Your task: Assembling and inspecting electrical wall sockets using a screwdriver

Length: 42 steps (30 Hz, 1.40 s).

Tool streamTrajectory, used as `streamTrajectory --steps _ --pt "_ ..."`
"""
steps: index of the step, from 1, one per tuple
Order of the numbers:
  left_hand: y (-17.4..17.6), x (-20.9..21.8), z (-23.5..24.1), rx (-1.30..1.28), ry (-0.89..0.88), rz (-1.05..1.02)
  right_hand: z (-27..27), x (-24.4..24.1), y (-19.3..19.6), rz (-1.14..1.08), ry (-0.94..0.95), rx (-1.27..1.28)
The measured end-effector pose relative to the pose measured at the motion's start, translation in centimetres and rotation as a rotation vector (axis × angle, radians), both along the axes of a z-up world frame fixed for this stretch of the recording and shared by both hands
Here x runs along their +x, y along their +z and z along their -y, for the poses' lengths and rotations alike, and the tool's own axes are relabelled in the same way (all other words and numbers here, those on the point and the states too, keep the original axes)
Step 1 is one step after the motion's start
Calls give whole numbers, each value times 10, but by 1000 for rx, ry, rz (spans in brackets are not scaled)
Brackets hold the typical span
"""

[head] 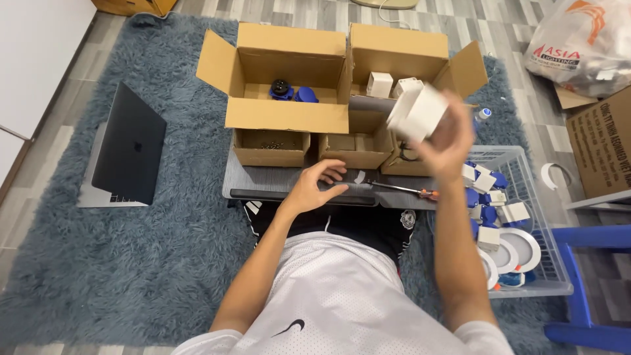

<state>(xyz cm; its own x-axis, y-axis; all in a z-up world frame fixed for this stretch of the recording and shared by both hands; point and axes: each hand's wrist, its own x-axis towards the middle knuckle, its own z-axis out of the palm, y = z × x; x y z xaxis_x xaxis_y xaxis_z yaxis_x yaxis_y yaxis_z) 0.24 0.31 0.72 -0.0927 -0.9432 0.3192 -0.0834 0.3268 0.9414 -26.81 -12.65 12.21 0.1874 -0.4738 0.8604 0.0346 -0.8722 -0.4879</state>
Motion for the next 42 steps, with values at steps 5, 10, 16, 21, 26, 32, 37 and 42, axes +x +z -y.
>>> streamTrajectory --steps 5,10,16,21,26,32,37,42 --pt "17 0 -5 8 -23 108 29 0 68 -167 -130 60" --pt "16 1 -4 19 -27 104 50 -14 67 -265 -330 140" --pt "8 0 -2 8 -19 138 10 -55 51 -174 -321 202" --pt "-3 -5 6 -37 24 151 -5 -144 3 -62 -367 295" --pt "7 -11 3 -49 -1 229 -34 -224 -25 -74 -548 361" --pt "20 -18 2 -33 -3 299 -51 -283 -76 -193 -745 551" --pt "4 -17 9 -79 7 275 -37 -284 -141 -333 -770 673" --pt "3 -18 9 -87 14 299 24 -268 -222 -466 -880 872"
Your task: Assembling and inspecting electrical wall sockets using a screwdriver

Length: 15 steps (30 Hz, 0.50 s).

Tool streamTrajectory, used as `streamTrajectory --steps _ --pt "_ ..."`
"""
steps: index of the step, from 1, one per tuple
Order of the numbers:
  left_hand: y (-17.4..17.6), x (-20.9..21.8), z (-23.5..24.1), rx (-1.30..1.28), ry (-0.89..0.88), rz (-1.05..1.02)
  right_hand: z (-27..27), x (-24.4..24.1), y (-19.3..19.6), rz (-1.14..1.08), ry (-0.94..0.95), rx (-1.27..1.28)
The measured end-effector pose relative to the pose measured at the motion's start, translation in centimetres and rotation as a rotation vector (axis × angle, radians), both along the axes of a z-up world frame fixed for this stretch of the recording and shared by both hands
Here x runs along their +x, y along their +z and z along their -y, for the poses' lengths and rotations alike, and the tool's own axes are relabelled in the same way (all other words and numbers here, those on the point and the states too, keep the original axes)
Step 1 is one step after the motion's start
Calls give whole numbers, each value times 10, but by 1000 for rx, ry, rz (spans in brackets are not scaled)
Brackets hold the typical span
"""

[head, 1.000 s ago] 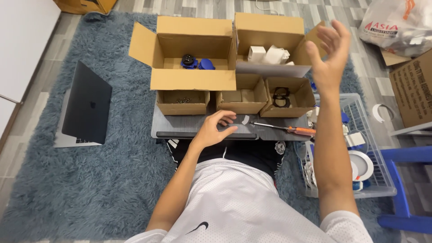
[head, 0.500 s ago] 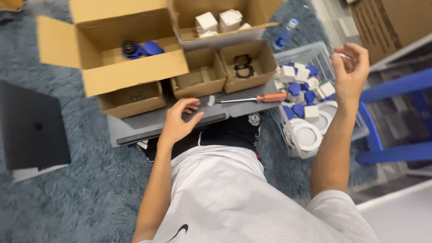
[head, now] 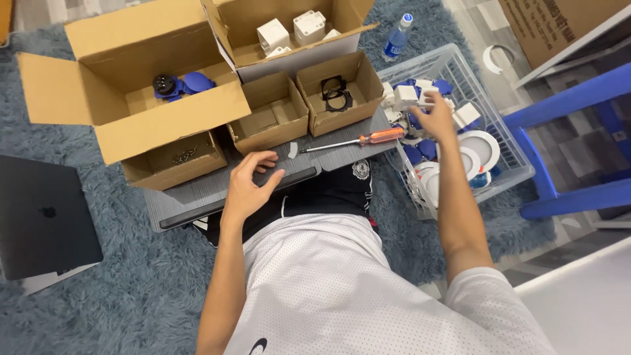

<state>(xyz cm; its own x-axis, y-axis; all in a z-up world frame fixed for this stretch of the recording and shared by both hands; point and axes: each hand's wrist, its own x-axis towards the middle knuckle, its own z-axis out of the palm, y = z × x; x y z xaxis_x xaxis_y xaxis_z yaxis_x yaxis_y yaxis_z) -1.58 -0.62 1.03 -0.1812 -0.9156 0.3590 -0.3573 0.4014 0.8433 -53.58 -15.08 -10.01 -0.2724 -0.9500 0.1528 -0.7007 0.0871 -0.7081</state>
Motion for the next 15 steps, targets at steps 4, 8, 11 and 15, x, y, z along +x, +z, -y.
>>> streamTrajectory --steps 4,8,11,15 --pt "3 0 -3 -4 7 8 75 -18 -73 -144 -57 55" --pt "8 -1 -3 7 2 4 100 -10 -88 -197 -201 182" --pt "5 0 -3 0 12 -8 89 -5 -80 -153 -224 169" --pt "-3 4 -3 -26 22 -23 91 -35 -111 -18 -289 137"
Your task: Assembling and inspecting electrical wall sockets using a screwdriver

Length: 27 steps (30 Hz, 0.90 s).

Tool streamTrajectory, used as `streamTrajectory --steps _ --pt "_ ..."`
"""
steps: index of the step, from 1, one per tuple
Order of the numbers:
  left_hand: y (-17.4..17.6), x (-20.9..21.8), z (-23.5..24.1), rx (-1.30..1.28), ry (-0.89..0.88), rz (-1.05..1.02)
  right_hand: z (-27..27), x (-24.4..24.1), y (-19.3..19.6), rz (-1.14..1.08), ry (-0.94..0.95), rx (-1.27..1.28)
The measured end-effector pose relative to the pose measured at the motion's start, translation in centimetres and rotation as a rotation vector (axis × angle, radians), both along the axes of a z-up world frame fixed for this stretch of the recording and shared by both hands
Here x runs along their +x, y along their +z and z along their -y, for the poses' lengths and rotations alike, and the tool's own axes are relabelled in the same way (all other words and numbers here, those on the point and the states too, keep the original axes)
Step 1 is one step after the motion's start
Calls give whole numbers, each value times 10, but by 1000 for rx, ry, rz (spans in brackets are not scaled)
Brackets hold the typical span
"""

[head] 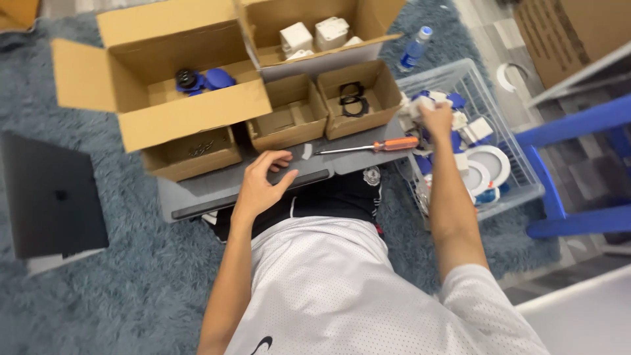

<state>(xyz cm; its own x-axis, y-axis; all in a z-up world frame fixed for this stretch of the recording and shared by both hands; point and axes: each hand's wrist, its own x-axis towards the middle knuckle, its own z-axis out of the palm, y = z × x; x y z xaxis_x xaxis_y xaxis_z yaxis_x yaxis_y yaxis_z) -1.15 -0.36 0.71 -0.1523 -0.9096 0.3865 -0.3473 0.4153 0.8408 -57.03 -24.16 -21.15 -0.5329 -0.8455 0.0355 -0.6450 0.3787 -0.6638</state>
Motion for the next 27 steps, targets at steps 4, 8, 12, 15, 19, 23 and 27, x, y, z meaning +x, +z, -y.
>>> streamTrajectory --steps 4,8,12,15,19,23,27 --pt "2 0 -1 -5 10 5 -22 -3 37 267 -60 -247" --pt "10 0 -4 27 -12 22 -84 43 134 1194 -46 -564" --pt "10 1 -6 74 -24 30 -135 118 253 1485 42 -771" --pt "6 2 -4 37 -18 6 -177 170 280 1567 408 -867" --pt "1 4 -6 35 0 -31 -201 237 249 1670 540 -768" --pt "-12 8 2 51 -5 -261 -207 306 248 758 886 -764" --pt "-5 10 1 -42 0 -347 -195 340 234 450 1110 -681"
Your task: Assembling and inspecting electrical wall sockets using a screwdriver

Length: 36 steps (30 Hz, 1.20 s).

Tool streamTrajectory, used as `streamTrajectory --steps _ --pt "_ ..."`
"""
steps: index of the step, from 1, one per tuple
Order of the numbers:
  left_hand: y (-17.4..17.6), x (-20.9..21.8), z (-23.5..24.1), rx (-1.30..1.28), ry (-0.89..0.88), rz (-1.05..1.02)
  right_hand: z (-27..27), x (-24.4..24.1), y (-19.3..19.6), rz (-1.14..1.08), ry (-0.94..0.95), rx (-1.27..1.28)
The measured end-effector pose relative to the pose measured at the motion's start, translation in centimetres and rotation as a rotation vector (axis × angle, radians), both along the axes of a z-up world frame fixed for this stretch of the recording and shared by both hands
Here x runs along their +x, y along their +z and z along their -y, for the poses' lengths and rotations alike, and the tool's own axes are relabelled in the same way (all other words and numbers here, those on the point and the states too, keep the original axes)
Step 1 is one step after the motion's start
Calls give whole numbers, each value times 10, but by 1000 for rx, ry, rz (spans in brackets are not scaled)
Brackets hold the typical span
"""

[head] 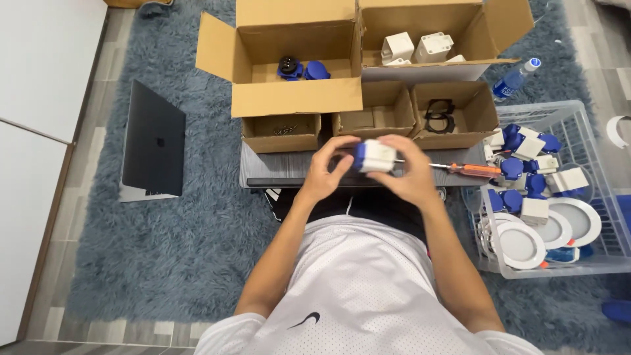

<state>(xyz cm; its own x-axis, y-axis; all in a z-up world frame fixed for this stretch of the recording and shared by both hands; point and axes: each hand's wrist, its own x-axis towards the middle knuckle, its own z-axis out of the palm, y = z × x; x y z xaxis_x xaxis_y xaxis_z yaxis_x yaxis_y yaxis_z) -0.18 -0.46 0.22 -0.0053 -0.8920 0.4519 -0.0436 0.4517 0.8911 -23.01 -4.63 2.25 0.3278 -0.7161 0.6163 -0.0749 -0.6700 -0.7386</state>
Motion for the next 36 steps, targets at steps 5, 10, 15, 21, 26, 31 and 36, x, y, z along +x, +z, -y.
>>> streamTrajectory --steps 5,10,15,21,26,31,36 --pt "25 -6 -12 -172 107 285 4 25 -37 -83 -13 -4" --pt "12 -13 -7 -222 152 452 1 24 -45 -97 -82 -11" --pt "1 -18 0 -177 197 324 3 20 -46 -127 -55 70" --pt "6 -21 -1 -32 260 188 -3 23 -33 -142 -46 100" --pt "12 -24 -6 -56 253 211 -4 23 -37 -139 -76 83" --pt "0 -20 -7 -91 176 301 -3 21 -42 -133 -99 68" --pt "-11 -18 -3 -81 176 165 0 21 -43 -139 -69 84"
